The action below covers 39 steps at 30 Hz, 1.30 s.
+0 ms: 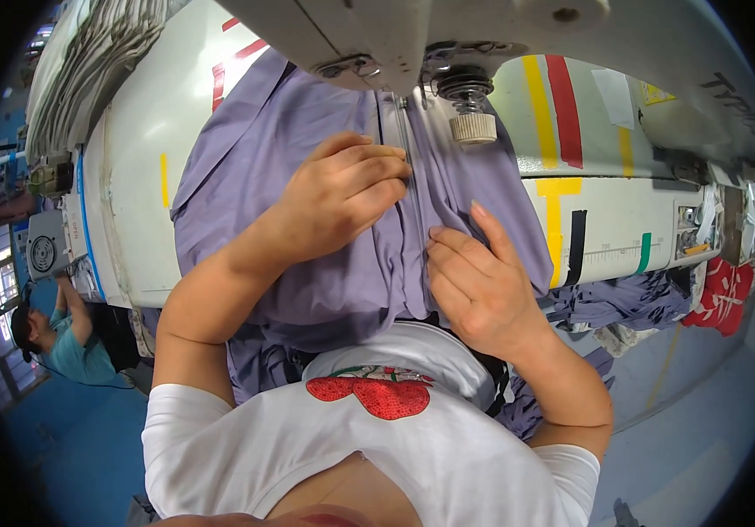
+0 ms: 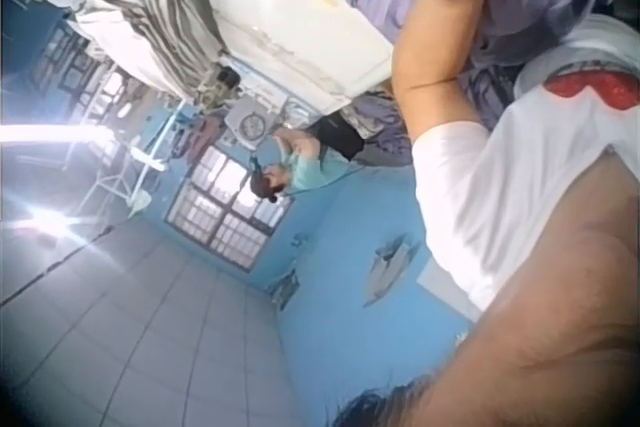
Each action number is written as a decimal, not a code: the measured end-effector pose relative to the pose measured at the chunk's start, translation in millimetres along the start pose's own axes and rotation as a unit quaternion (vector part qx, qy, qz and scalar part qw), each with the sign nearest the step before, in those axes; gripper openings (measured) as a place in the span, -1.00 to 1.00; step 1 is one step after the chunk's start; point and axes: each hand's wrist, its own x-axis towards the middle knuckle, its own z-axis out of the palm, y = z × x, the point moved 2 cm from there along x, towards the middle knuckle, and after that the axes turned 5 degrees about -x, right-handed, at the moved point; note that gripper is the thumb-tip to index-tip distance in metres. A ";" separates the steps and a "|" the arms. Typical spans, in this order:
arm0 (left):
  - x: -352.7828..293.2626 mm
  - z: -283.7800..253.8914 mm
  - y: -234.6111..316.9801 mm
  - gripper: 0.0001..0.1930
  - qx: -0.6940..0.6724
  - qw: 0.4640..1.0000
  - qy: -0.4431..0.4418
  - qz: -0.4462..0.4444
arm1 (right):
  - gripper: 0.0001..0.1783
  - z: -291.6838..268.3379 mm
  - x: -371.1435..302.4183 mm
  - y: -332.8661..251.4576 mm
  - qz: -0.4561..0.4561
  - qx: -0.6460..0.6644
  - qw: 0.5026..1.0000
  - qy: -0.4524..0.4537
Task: Sewing pieces of purple fabric together using an industrial sewing machine.
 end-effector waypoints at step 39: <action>4.7 -13.4 -28.9 -0.44 -0.035 0.996 -0.083 -0.013 | -0.83 3.1 27.4 29.6 -0.022 -0.017 0.999 0.017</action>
